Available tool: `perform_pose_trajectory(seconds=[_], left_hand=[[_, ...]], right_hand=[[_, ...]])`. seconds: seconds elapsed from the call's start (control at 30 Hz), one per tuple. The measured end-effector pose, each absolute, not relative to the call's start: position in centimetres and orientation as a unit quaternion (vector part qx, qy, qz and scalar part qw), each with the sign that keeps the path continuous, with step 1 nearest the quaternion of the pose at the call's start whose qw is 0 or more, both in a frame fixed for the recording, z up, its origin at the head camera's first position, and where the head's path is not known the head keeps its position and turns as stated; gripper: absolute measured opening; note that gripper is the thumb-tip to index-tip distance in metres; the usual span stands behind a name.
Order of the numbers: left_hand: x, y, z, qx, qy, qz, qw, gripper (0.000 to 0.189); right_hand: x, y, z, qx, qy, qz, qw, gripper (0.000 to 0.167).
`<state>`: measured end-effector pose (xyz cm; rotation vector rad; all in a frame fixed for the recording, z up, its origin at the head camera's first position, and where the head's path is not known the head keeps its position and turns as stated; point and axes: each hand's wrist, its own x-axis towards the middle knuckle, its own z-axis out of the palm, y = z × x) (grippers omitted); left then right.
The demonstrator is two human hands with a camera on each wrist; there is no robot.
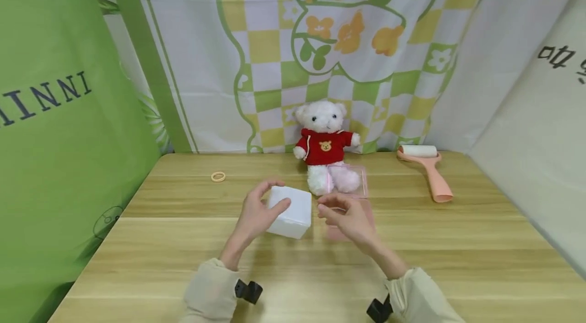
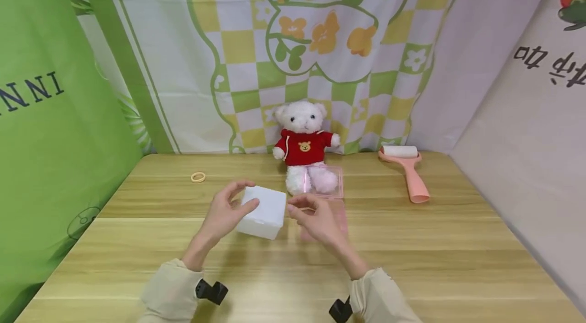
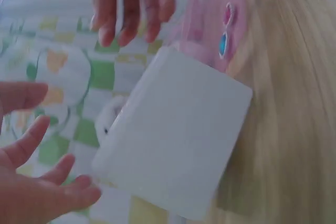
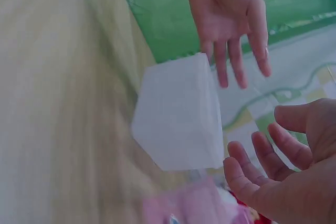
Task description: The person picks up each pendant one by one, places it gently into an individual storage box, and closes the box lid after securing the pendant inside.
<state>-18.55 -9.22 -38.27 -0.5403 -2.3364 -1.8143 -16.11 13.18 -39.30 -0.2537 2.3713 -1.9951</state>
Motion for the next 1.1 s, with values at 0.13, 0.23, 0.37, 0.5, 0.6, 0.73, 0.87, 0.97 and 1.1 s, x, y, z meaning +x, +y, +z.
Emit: perform_pose_trajectory(seconds=[0.13,0.23,0.37,0.5,0.6,0.73,0.87,0.97,1.1], left_hand=[[-18.8,-6.4,-38.3,-0.235,-0.798,-0.540,0.129,0.029],[-18.7,-5.7,-39.1,-0.246,-0.817,-0.509,0.113,0.027],[-18.4,-4.6,-39.6,-0.262,-0.815,-0.498,0.140,0.025],[-18.4,-2.7,-39.5,-0.310,-0.810,-0.478,0.139,0.028],[-18.5,-2.1,-39.9,-0.322,-0.828,-0.448,0.101,0.033],[-18.5,-2.8,-40.5,-0.302,-0.850,-0.426,0.075,0.036],[-18.4,-3.8,-40.5,-0.285,-0.852,-0.433,0.069,0.036],[-18.4,-4.6,-40.5,-0.270,-0.854,-0.439,0.078,0.033],[-18.5,-5.5,-40.4,-0.249,-0.858,-0.437,0.102,0.030]], right_hand=[[-16.4,15.4,-39.0,-0.061,0.754,-0.654,0.003,0.028],[-16.4,16.3,-39.2,-0.068,0.747,-0.661,0.007,0.028],[-16.4,17.3,-38.9,-0.067,0.739,-0.671,-0.002,0.027],[-16.6,18.5,-38.5,-0.056,0.741,-0.669,-0.018,0.025],[-16.5,19.2,-38.5,-0.056,0.742,-0.668,-0.013,0.024],[-16.5,19.3,-38.5,-0.063,0.740,-0.669,0.002,0.026],[-16.7,19.4,-38.6,-0.063,0.743,-0.666,0.008,0.027],[-16.8,19.6,-38.7,-0.068,0.744,-0.664,0.012,0.028],[-16.9,20.0,-38.8,-0.066,0.743,-0.666,0.010,0.027]])
